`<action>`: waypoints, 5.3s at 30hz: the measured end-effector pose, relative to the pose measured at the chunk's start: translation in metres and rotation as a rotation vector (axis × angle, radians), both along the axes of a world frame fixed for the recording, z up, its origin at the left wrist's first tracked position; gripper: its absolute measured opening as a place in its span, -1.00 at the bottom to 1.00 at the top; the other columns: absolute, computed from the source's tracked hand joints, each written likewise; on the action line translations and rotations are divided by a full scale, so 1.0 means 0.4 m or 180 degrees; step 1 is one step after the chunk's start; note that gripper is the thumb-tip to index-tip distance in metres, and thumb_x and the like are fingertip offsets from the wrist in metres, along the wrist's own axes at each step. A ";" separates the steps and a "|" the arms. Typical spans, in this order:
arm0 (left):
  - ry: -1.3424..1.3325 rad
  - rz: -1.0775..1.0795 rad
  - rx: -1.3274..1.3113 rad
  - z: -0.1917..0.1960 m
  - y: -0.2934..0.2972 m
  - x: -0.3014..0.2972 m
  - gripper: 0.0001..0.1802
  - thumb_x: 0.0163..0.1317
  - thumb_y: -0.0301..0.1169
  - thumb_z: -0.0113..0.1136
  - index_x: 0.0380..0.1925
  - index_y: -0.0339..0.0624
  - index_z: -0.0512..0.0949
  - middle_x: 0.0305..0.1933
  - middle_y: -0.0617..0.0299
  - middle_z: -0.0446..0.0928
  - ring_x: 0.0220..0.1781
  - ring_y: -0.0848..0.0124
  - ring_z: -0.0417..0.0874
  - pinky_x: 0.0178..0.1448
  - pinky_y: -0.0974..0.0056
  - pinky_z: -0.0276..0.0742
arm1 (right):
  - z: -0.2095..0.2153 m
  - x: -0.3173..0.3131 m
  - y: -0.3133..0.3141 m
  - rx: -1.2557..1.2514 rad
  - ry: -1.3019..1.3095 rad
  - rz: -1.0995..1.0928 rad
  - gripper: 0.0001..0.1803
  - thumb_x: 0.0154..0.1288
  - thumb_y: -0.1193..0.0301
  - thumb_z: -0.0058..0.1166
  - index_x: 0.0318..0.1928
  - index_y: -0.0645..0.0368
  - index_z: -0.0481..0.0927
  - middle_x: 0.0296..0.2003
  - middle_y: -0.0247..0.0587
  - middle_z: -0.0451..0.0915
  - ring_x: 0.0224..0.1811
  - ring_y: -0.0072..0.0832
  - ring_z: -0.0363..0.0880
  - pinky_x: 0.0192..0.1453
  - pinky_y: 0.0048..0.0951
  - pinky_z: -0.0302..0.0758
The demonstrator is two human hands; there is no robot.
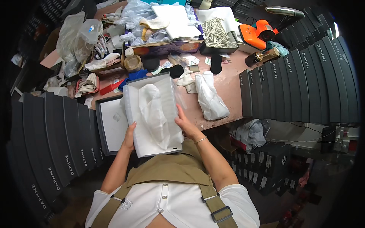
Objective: Inspecting and packing high-heeled shoes into boxes.
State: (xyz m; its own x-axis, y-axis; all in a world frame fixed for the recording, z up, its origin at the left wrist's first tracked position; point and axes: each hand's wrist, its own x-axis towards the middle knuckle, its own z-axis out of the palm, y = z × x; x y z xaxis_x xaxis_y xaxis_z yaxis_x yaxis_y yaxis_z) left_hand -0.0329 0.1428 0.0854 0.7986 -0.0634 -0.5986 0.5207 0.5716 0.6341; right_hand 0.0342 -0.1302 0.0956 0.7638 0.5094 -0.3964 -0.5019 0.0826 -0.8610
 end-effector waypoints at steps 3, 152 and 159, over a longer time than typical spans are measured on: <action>-0.0287 0.0107 -0.0226 -0.080 -0.013 -0.008 -0.28 0.20 0.01 0.01 0.19 -0.35 0.29 0.10 -0.03 0.45 0.08 0.20 0.53 0.18 0.15 0.45 | -0.033 0.002 0.035 0.0233 0.0517 -0.0202 -0.04 0.26 0.00 0.05 0.49 0.03 -0.17 0.46 0.00 -0.11 0.49 -0.28 -0.10 0.49 -0.30 -0.08; -0.1103 0.0238 0.0687 0.091 -0.172 0.012 -0.43 0.35 -0.25 0.10 0.24 -0.24 0.13 0.13 0.10 0.38 0.13 0.38 0.42 0.22 0.27 0.36 | 0.146 -0.085 0.137 -0.1707 -0.1157 0.0584 -0.63 0.40 0.20 -0.07 -0.34 0.33 0.46 -0.46 -0.13 0.53 -0.45 -0.32 0.52 -0.37 -0.30 0.45; 0.0159 -0.0085 -0.0792 0.075 -0.124 0.057 -0.42 0.41 -0.02 -0.15 0.16 -0.32 0.31 -0.03 -0.15 0.51 -0.04 0.04 0.62 0.02 0.03 0.58 | 0.207 0.037 -0.062 -0.2095 -0.0774 0.0348 -0.74 0.41 0.27 -0.05 -0.25 0.25 0.49 -0.48 -0.20 0.53 -0.56 -0.49 0.54 -0.45 -0.41 0.47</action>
